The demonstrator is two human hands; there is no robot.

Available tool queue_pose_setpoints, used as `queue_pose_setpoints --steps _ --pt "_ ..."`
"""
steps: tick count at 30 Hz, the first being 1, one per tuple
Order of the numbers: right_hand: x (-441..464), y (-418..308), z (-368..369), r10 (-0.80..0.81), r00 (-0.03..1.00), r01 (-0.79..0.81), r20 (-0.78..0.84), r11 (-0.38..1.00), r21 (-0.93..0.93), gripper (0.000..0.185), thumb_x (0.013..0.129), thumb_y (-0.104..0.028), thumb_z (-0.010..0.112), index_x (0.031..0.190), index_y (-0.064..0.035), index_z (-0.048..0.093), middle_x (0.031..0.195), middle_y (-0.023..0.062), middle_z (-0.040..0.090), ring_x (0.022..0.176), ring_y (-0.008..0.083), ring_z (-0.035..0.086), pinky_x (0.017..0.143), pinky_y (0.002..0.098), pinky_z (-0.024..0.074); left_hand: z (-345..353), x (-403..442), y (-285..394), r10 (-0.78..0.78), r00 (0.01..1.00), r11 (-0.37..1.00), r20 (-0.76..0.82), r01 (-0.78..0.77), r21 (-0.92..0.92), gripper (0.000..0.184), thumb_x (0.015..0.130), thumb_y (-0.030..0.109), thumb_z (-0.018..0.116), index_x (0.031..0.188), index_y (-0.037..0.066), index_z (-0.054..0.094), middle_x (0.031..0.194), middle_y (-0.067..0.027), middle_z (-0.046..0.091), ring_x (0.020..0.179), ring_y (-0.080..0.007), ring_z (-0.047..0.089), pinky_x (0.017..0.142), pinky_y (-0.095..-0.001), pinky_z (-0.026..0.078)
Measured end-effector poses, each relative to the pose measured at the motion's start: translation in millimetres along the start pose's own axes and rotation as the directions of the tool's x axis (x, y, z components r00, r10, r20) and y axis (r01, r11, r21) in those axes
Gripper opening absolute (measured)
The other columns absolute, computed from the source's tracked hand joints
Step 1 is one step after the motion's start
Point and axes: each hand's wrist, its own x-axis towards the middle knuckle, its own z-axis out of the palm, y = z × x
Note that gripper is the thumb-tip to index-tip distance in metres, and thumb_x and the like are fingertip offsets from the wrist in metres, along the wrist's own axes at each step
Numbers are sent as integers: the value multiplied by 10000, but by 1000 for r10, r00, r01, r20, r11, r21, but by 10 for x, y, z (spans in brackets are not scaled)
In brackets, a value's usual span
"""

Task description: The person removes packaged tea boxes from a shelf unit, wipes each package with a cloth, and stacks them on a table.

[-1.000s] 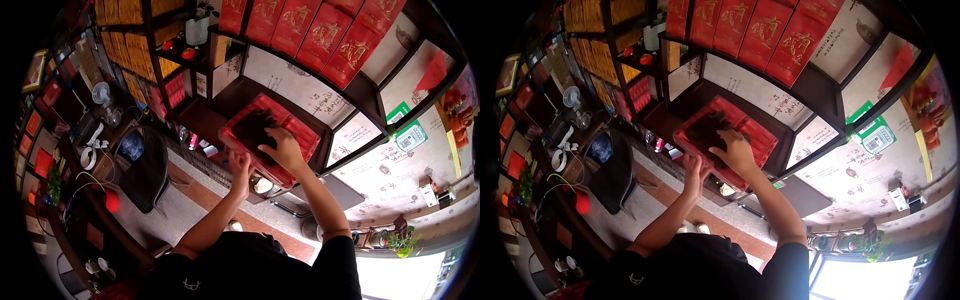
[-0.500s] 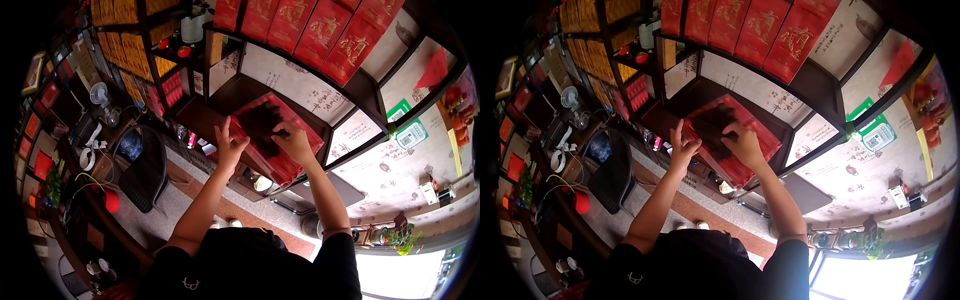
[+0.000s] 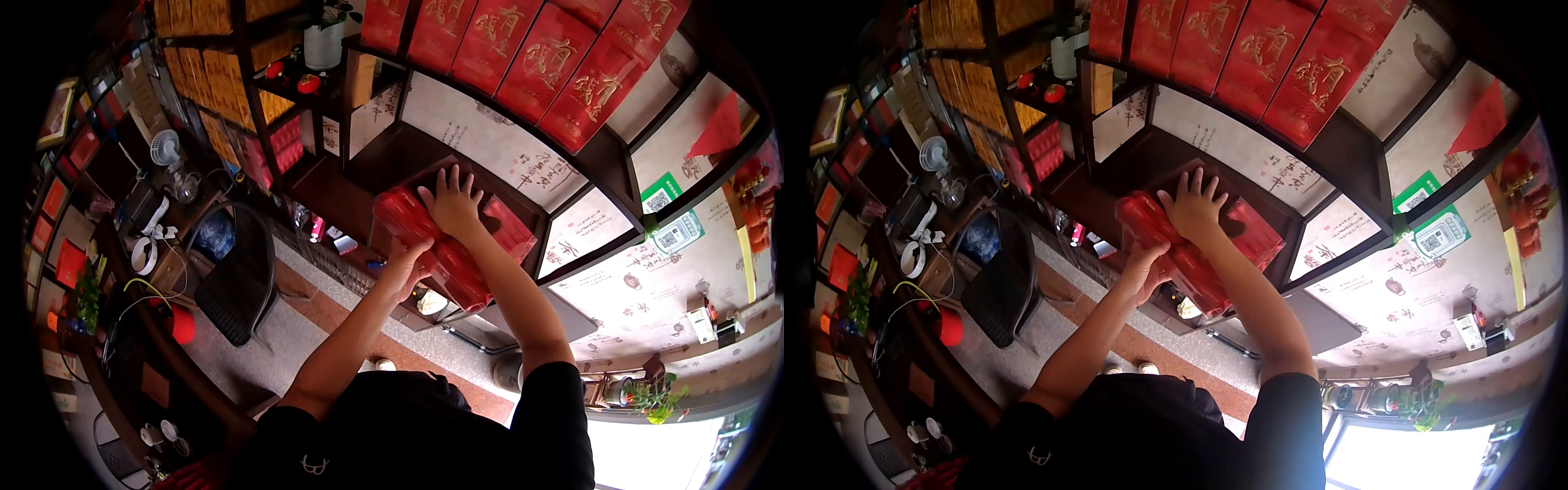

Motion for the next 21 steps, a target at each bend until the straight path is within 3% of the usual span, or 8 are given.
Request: queue_pose_setpoints --steps 2,4,8,10,13,14,17,21 --pt "-41 -71 80 39 990 -55 -138 991 -119 561 960 -449 469 1372 -69 500 1482 198 400 1351 439 383 989 705 352 -16 43 -59 3 1000 1000 -28 -4 -27 613 830 196 755 1287 184 347 1225 -27 541 990 -175 619 699 -357 566" --pt "-76 -116 -73 -371 929 368 13 925 98 561 996 -420 438 1474 -129 400 1594 151 219 1421 460 256 1006 751 282 -2 46 -33 8 999 999 -33 -9 -38 606 824 173 747 1281 168 349 1225 -45 537 954 -183 629 675 -367 581" --pt "-346 31 -311 -590 803 537 86 778 327 559 985 -442 433 1469 -162 411 1586 91 267 1448 356 258 1096 672 247 -190 7 -133 52 998 997 -45 -54 -63 588 830 95 705 1278 134 326 1213 -69 525 948 -196 634 683 -350 594" --pt "-339 238 -335 -566 819 529 96 809 255 577 984 -453 438 1480 -162 392 1583 75 283 1442 328 284 1112 628 259 -150 -53 -184 5 1000 997 10 -4 -83 577 833 68 689 1273 129 321 1214 -71 518 962 -195 631 682 -337 595" --pt "-169 525 -130 -124 988 137 -94 979 149 607 978 -477 445 1478 -138 390 1551 94 347 1417 357 326 1081 648 284 4 -297 -244 149 986 981 -72 -157 -116 567 820 46 697 1226 153 315 1189 -46 505 978 -167 595 664 -297 561" --pt "-118 536 -70 -124 988 138 -96 979 152 607 978 -477 445 1478 -138 390 1551 94 347 1417 357 326 1081 648 284 -18 -305 -311 151 986 981 -73 -158 -114 567 820 46 697 1226 153 315 1189 -46 505 978 -167 595 664 -297 561" --pt "-94 300 -33 -180 983 176 -48 981 -79 630 978 -435 470 1497 -102 342 1580 108 277 1442 368 267 1111 629 250 -117 -316 -483 159 978 981 -136 -171 -88 609 823 40 655 1283 182 281 1290 -81 439 1181 -249 529 937 -520 502" --pt "-359 -194 -241 -435 899 427 52 897 114 596 981 -396 471 1491 -110 358 1597 91 238 1447 349 257 1129 609 232 -18 -325 -504 184 963 974 -199 -206 -97 612 820 34 657 1284 191 292 1271 -64 461 1124 -209 560 914 -468 523"
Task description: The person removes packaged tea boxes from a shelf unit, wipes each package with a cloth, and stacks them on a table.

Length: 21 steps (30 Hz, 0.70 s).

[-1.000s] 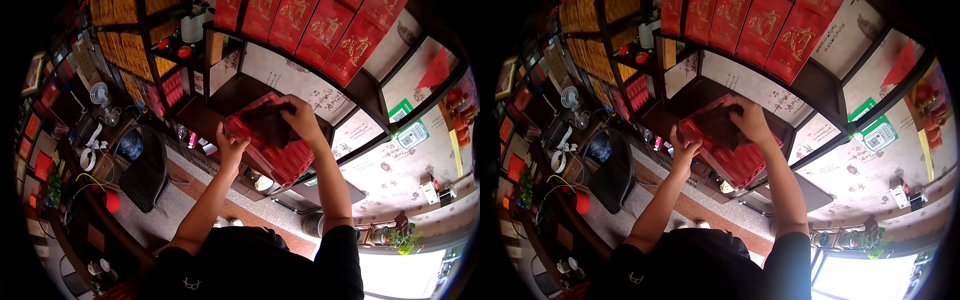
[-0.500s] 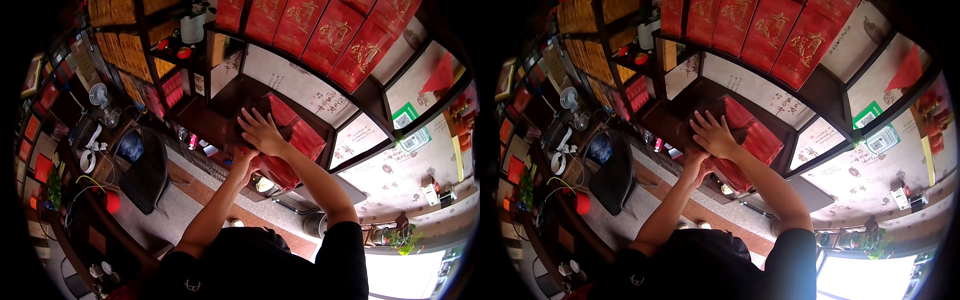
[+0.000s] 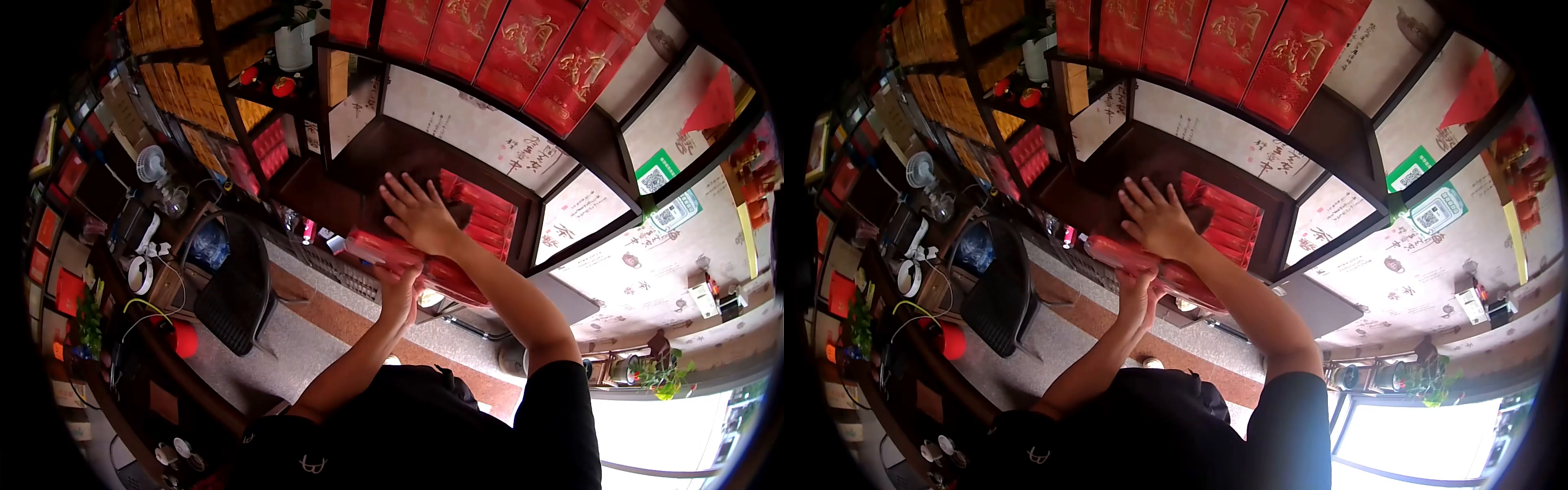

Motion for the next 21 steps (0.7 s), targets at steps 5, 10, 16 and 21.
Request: queue_pose_setpoints --steps 5,10,16,21 --pt "-662 -172 -346 -22 972 -28 235 978 206 550 976 -323 472 1492 -158 379 1607 68 228 1395 327 354 1114 556 270 -121 71 -26 -2 1000 992 15 4 -125 543 786 -6 681 1159 191 339 1138 -29 483 847 -124 554 623 -257 498" --pt "-1265 462 -297 235 966 -239 -111 971 -18 551 959 -366 487 1462 -151 427 1564 96 326 1407 353 345 1113 592 256 -71 15 12 43 999 997 13 -42 -61 449 845 94 674 1206 192 425 1080 -10 576 875 -143 628 658 -290 567" --pt "-659 716 46 463 843 -521 -276 830 -200 575 976 -408 455 1472 -123 400 1558 136 320 1420 386 309 1096 676 213 -141 17 85 -67 990 998 121 65 13 566 824 74 691 1228 206 318 1203 -31 478 1019 -168 556 777 -374 546" --pt "-251 149 130 230 948 -260 -220 959 -117 581 974 -403 463 1473 -115 394 1568 129 297 1418 385 308 1110 628 250 -142 58 87 -25 994 1000 106 25 2 554 828 73 683 1237 205 334 1231 -32 481 1053 -174 550 795 -389 554"
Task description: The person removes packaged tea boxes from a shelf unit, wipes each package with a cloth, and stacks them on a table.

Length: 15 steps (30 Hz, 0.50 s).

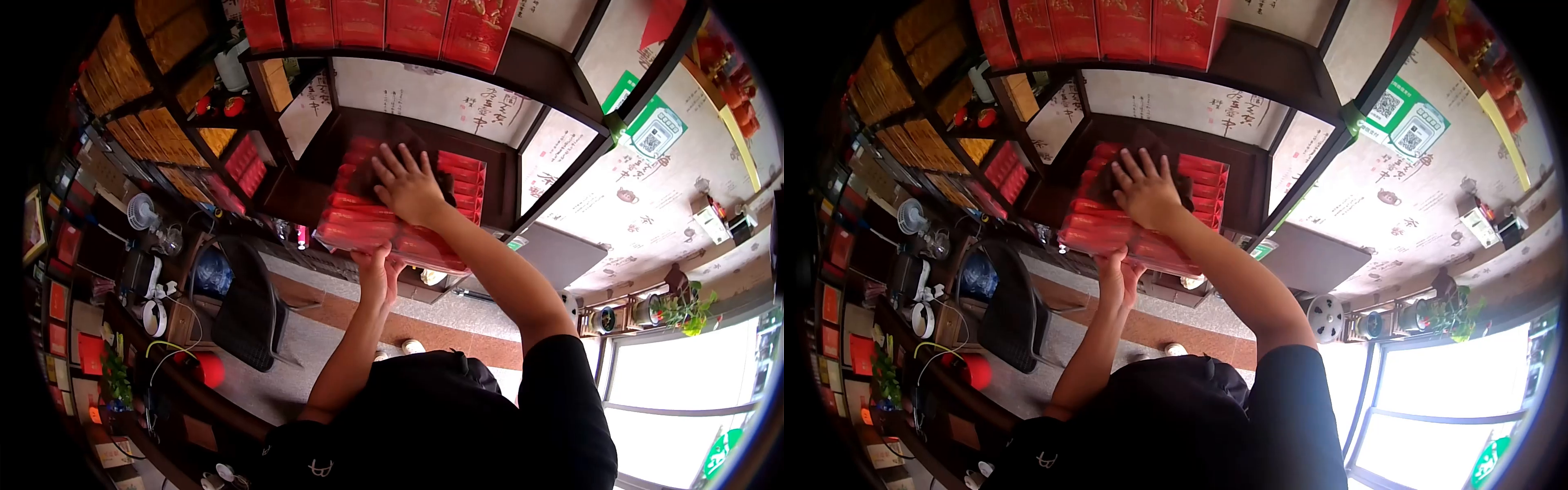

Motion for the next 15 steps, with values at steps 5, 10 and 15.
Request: queue_pose_setpoints --steps 5,10,15 --pt "-582 -234 -367 -184 981 173 63 973 155 545 971 -365 478 1469 -152 415 1578 90 291 1440 343 284 1134 565 260 -101 56 55 -17 1000 999 -2 17 -35 524 831 86 684 1238 224 384 1164 -3 560 868 -134 617 652 -311 562" --pt "-1207 159 -779 76 984 -101 161 983 151 527 950 -365 541 1446 -204 460 1586 68 285 1447 332 280 1141 534 258 19 -41 100 13 1000 1000 -8 -12 24 374 859 196 659 1214 173 542 1143 -1 621 1027 -151 611 770 -325 542" --pt "-1486 375 -252 621 774 -524 124 519 675 537 1036 -336 431 1517 -123 321 1599 167 209 1477 345 190 1184 458 181 193 -121 -169 51 999 991 -17 -52 -126 348 893 363 695 1136 150 566 1100 -6 630 1041 -177 599 854 -354 521"
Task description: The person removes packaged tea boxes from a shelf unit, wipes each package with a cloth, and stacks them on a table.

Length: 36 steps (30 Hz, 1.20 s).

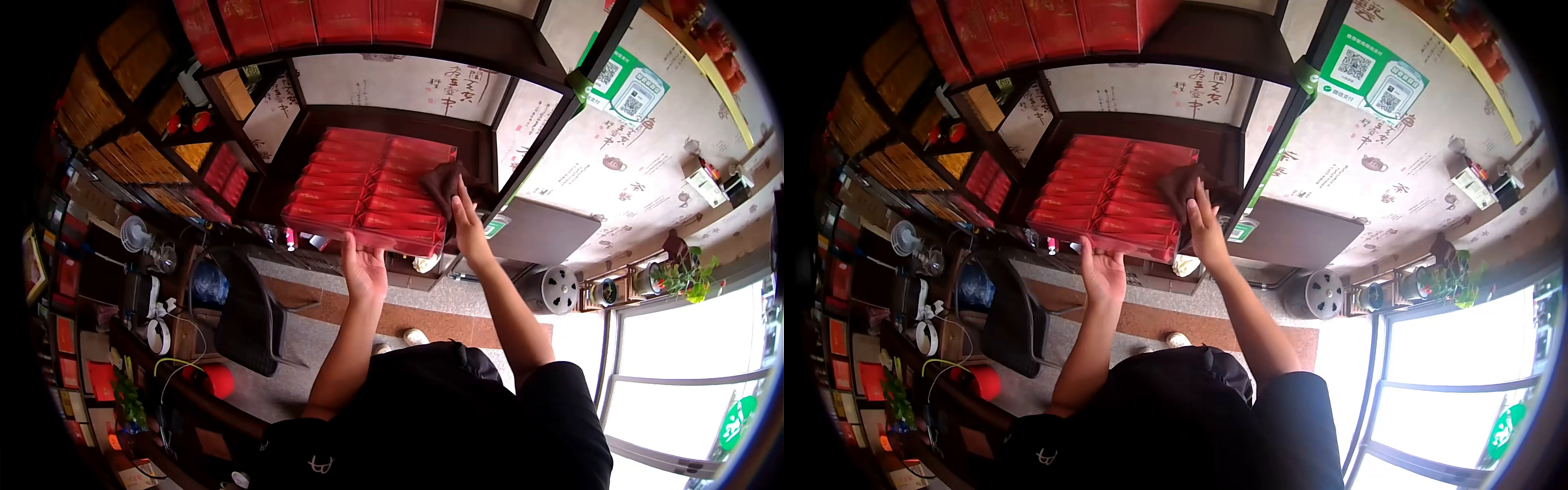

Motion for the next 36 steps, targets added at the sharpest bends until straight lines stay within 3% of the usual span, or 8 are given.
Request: queue_pose_setpoints --steps 3,8,11,13,20,27,31,36 --pt "-324 -48 382 220 974 -76 -63 573 816 537 1077 -267 316 1532 -3 207 1577 102 264 1446 188 250 1177 302 191 66 -72 -148 12 981 999 194 -18 32 400 898 382 698 1127 112 511 1135 -17 593 1091 -204 576 883 -386 527" --pt "-898 -493 541 243 969 -123 46 313 942 553 1070 -194 344 1557 -48 126 1588 92 224 1444 187 246 1173 311 197 401 -118 -63 -54 998 989 17 51 136 540 883 215 715 1294 118 378 1284 -74 513 1127 -213 557 928 -408 503" --pt "-1105 -672 569 144 989 -110 38 535 837 638 1054 -144 366 1544 -1 -16 1633 120 -17 1500 219 9 1192 323 65 156 -14 -90 -129 986 986 104 117 122 546 858 103 667 1334 87 401 1278 -92 515 1142 -228 552 981 -391 463" --pt "-1114 -614 580 234 968 -177 89 386 906 613 1068 -194 341 1565 -72 3 1623 92 72 1483 196 106 1188 317 120 201 -151 -17 -78 985 986 151 54 155 535 838 97 648 1324 69 425 1293 -99 511 1161 -230 545 986 -383 456" --pt "-844 -531 670 37 985 102 -171 675 731 660 1034 -152 363 1537 16 -32 1627 158 -84 1498 248 -83 1193 343 -3 -307 -523 291 -131 986 971 100 108 214 640 841 174 622 1415 39 374 1390 -103 477 1302 -273 455 1098 -430 377" --pt "-502 -513 427 70 960 155 -269 667 729 559 998 -102 466 1492 5 228 1462 145 367 1343 199 357 1124 314 250 -676 -649 703 -5 975 947 223 -67 313 763 717 97 715 1403 43 384 1351 -75 503 1262 -238 485 1070 -395 390" --pt "-363 -300 37 -108 994 78 30 858 507 230 949 -132 580 1109 32 578 925 66 638 876 108 561 819 267 458 -843 -652 1038 -45 959 917 279 -72 392 802 675 137 748 1388 15 402 1337 -106 525 1231 -235 520 1050 -389 411" --pt "-239 -498 43 -323 906 176 273 876 450 547 993 -183 552 1473 1 363 1245 194 615 1172 217 572 1012 306 401 -882 -720 1345 -164 948 782 275 -45 621 929 624 190 814 1413 -15 368 1346 -124 530 1248 -252 517 1068 -398 395"
